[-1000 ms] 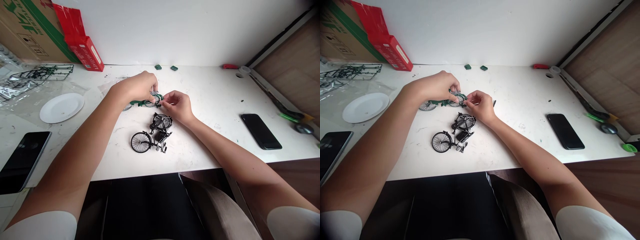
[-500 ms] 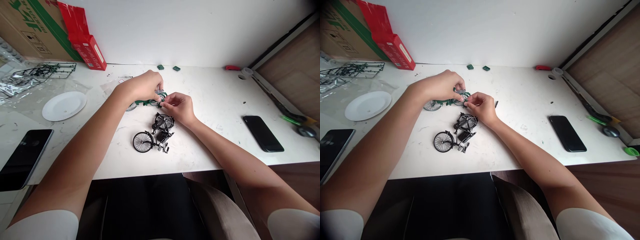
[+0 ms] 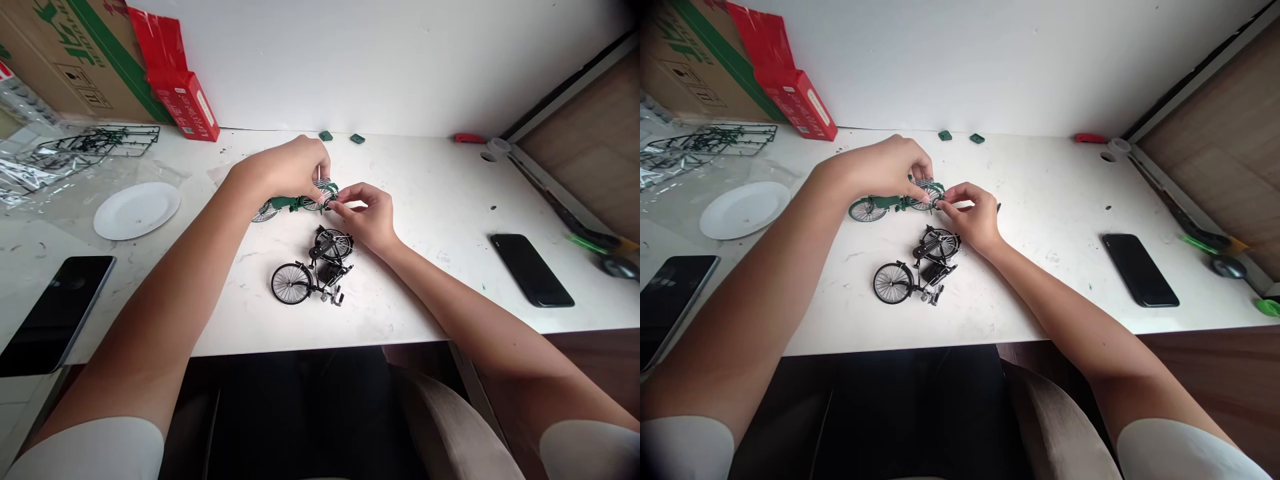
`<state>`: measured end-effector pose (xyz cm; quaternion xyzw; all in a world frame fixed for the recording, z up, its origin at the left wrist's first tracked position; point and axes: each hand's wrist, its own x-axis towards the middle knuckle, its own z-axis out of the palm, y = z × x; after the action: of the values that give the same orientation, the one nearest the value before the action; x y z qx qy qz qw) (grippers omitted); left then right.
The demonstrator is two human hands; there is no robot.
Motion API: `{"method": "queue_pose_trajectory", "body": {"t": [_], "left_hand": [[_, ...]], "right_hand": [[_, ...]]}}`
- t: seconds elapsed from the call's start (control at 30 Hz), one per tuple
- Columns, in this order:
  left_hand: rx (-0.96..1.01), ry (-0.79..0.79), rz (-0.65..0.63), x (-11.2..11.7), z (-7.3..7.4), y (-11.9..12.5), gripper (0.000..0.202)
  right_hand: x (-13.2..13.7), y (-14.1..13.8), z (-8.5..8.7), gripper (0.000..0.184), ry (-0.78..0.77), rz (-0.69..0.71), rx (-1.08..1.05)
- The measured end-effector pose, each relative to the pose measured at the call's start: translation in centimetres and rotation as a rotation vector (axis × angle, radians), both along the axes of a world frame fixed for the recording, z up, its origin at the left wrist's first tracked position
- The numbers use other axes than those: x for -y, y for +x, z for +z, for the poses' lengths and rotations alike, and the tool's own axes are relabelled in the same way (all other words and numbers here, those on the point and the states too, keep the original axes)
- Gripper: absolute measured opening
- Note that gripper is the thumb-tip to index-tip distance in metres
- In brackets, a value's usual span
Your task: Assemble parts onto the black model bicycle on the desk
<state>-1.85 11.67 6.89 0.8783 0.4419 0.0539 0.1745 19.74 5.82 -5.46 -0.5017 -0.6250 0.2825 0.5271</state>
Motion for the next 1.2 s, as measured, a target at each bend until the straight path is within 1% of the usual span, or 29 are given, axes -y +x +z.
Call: {"method": "queue_pose_trajectory", "body": {"t": [0.1, 0.17, 0.27, 0.43, 0.5, 0.63, 0.8, 0.93, 1.07, 1.2], "left_hand": [[0.0, 0.0, 0.001, 0.3, -0.1, 0.3, 0.04], [-0.005, 0.007, 0.004, 0.3, -0.3, 0.5, 0.038], [0.002, 0.002, 0.023, 0.2, -0.6, 0.7, 0.038], [0.086, -0.031, 0.046, -0.2, -1.3, 0.6, 0.039], [0.081, -0.026, 0.049, -0.3, -1.3, 0.6, 0.04], [0.017, -0.015, 0.044, -0.1, -1.0, 0.7, 0.039], [0.015, -0.023, 0.047, 0.0, -0.6, 0.6, 0.04], [0.041, -0.042, 0.045, 0.1, 0.1, 0.2, 0.039], [0.06, -0.048, 0.069, 0.2, 0.8, -0.2, 0.044], [0.051, -0.051, 0.033, 0.1, 0.9, -0.3, 0.044]], "right_hand": [[-0.2, 0.1, -0.2, 0.052, -0.042, 0.005, -0.062], [-0.3, 0.1, -0.3, 0.059, -0.049, 0.012, -0.076], [-0.5, 0.3, -0.5, 0.059, -0.038, 0.02, -0.042], [-0.8, 0.7, -0.7, 0.062, -0.026, 0.031, 0.018], [-0.9, 0.9, -0.7, 0.063, -0.029, 0.031, 0.034], [-0.9, 1.0, -0.5, 0.06, -0.034, 0.04, 0.054], [-0.6, 0.8, -0.2, 0.052, -0.022, 0.067, 0.073], [-0.5, 0.7, -0.2, 0.056, -0.024, 0.108, 0.121], [-0.5, 0.7, -0.2, 0.057, -0.023, 0.121, 0.146], [-0.6, 0.7, -0.2, 0.058, -0.029, 0.117, 0.136]]}}
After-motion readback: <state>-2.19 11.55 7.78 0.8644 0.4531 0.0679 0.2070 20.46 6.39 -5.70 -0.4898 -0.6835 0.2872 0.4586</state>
